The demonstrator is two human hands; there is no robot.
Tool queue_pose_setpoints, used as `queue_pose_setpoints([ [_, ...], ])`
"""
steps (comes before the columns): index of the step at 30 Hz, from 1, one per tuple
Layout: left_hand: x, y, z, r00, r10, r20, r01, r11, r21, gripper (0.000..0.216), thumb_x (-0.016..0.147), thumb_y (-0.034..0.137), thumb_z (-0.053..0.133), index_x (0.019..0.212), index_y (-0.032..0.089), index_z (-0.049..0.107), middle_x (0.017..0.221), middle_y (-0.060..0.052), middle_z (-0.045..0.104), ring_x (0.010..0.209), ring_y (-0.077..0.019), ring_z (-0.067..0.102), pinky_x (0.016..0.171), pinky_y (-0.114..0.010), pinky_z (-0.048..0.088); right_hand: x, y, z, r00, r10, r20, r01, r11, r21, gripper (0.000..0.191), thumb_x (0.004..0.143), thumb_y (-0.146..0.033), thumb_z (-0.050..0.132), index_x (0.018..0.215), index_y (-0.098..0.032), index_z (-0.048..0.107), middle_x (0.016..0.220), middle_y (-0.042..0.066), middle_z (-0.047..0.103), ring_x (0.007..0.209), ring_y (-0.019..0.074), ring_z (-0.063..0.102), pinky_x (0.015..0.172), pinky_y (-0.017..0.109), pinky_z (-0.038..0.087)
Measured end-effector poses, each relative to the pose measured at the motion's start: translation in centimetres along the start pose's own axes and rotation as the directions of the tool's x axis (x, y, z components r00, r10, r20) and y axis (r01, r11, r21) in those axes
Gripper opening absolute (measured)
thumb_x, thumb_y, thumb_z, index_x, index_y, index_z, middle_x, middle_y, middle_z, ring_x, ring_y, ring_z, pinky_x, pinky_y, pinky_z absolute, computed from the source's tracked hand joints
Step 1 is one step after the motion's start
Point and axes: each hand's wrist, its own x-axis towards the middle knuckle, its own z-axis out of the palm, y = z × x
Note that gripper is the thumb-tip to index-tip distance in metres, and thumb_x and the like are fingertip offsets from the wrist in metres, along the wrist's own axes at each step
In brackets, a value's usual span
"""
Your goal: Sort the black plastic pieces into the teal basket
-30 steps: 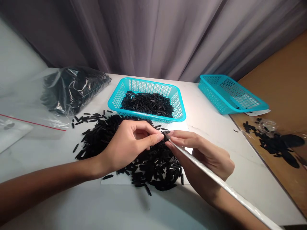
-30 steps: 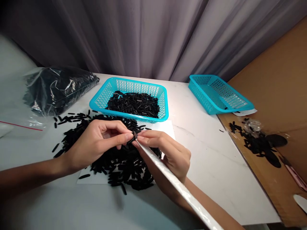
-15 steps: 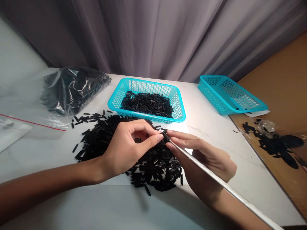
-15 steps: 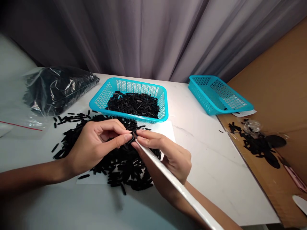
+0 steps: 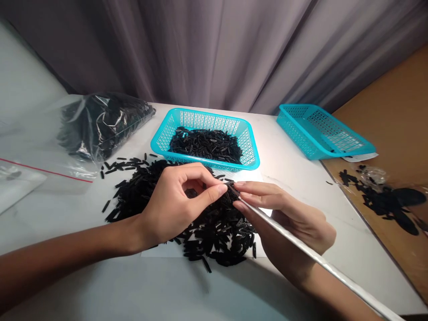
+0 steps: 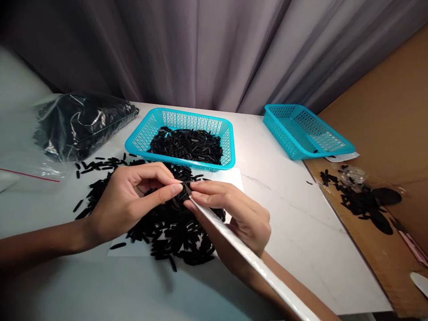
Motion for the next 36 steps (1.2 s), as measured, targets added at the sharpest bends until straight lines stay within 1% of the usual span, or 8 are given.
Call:
queue_pose_setpoints([
  [11, -0.1, 0.1, -0.1, 0.998, 0.064, 0.009, -0.065, 0.993, 0.097, 0.013, 0.086, 0.019, 0.068, 0.074, 0.015, 0.071, 0.073, -0.002, 0.068, 0.067, -0.0122, 0.061, 0.061, -0.024, 0.048, -0.1, -0.1, 0.0, 1.000, 0.025, -0.002, -0.025, 0.999, -0.034, 0.027, 0.075, -0.003, 0.079, 0.090, -0.025, 0.075, 0.096, 0.003, 0.079, 0.088, 0.0236, 0.076, 0.078, 0.040, 0.062],
  [15, -0.2, 0.2, 0.0, 0.998, 0.070, 0.004, -0.070, 0.992, 0.100, 0.015, 0.085, 0.018, 0.067, 0.071, 0.014, 0.069, 0.071, -0.002, 0.066, 0.066, -0.0118, 0.059, 0.061, -0.024, 0.047, 0.1, 0.2, -0.6, 0.975, -0.184, 0.121, 0.209, 0.946, -0.247, 0.029, 0.077, -0.003, 0.075, 0.095, -0.026, 0.072, 0.107, 0.005, 0.079, 0.096, 0.0268, 0.075, 0.080, 0.043, 0.063],
  [18, -0.3, 0.2, 0.1, 0.998, 0.047, 0.034, -0.049, 0.995, 0.086, 0.016, 0.085, 0.019, 0.067, 0.069, 0.014, 0.067, 0.070, -0.001, 0.064, 0.065, -0.0116, 0.057, 0.061, -0.024, 0.046, 0.2, 0.2, -1.0, 0.883, -0.363, 0.297, 0.458, 0.804, -0.379, 0.024, 0.080, -0.006, 0.072, 0.095, -0.024, 0.070, 0.112, 0.008, 0.077, 0.102, 0.0287, 0.074, 0.071, 0.039, 0.063],
  [21, -0.4, 0.1, 0.2, 0.991, -0.085, 0.106, 0.086, 0.996, -0.007, 0.018, 0.084, 0.020, 0.067, 0.067, 0.014, 0.066, 0.068, -0.001, 0.063, 0.063, -0.0105, 0.055, 0.059, -0.022, 0.045, 0.4, 0.2, -1.2, 0.790, -0.465, 0.400, 0.611, 0.657, -0.443, 0.016, 0.080, -0.006, 0.070, 0.087, -0.020, 0.067, 0.106, 0.013, 0.078, 0.101, 0.0307, 0.075, 0.057, 0.034, 0.059],
  [23, -0.3, 0.1, 0.3, 0.966, -0.198, 0.169, 0.213, 0.974, -0.075, 0.018, 0.084, 0.022, 0.067, 0.068, 0.013, 0.067, 0.067, 0.000, 0.063, 0.060, -0.0089, 0.053, 0.056, -0.020, 0.044, 0.5, 0.2, -1.2, 0.772, -0.491, 0.404, 0.635, 0.621, -0.460, 0.016, 0.079, -0.005, 0.070, 0.086, -0.019, 0.066, 0.104, 0.016, 0.078, 0.100, 0.0317, 0.075, 0.056, 0.033, 0.058],
  [26, -0.1, -0.1, 0.3, 0.957, -0.238, 0.167, 0.255, 0.963, -0.086, 0.018, 0.084, 0.024, 0.068, 0.070, 0.013, 0.069, 0.067, 0.001, 0.063, 0.058, -0.0077, 0.052, 0.054, -0.019, 0.043, 0.5, 0.2, -1.1, 0.854, -0.436, 0.284, 0.521, 0.723, -0.455, 0.023, 0.077, -0.003, 0.074, 0.089, -0.022, 0.067, 0.105, 0.010, 0.079, 0.095, 0.0288, 0.077, 0.062, 0.034, 0.061],
  [30, -0.1, -0.2, 0.4, 0.991, -0.121, 0.049, 0.123, 0.992, -0.036, 0.017, 0.084, 0.022, 0.068, 0.070, 0.013, 0.069, 0.071, 0.000, 0.064, 0.065, -0.0090, 0.056, 0.059, -0.019, 0.046, 0.3, -0.3, -0.5, 0.974, -0.225, -0.003, 0.214, 0.930, -0.298, 0.031, 0.073, -0.001, 0.077, 0.091, -0.026, 0.070, 0.095, 0.004, 0.080, 0.084, 0.0258, 0.077, 0.068, 0.037, 0.064],
  [36, -0.4, -0.5, 0.6, 1.000, -0.005, -0.028, 0.005, 1.000, -0.004, 0.016, 0.085, 0.020, 0.068, 0.071, 0.014, 0.068, 0.074, -0.002, 0.066, 0.068, -0.0113, 0.060, 0.062, -0.022, 0.048, -0.6, -0.9, 0.6, 0.987, 0.137, -0.080, -0.144, 0.986, -0.087, 0.018, 0.077, -0.006, 0.078, 0.081, -0.023, 0.071, 0.098, 0.006, 0.080, 0.085, 0.0233, 0.077, 0.073, 0.036, 0.064],
])
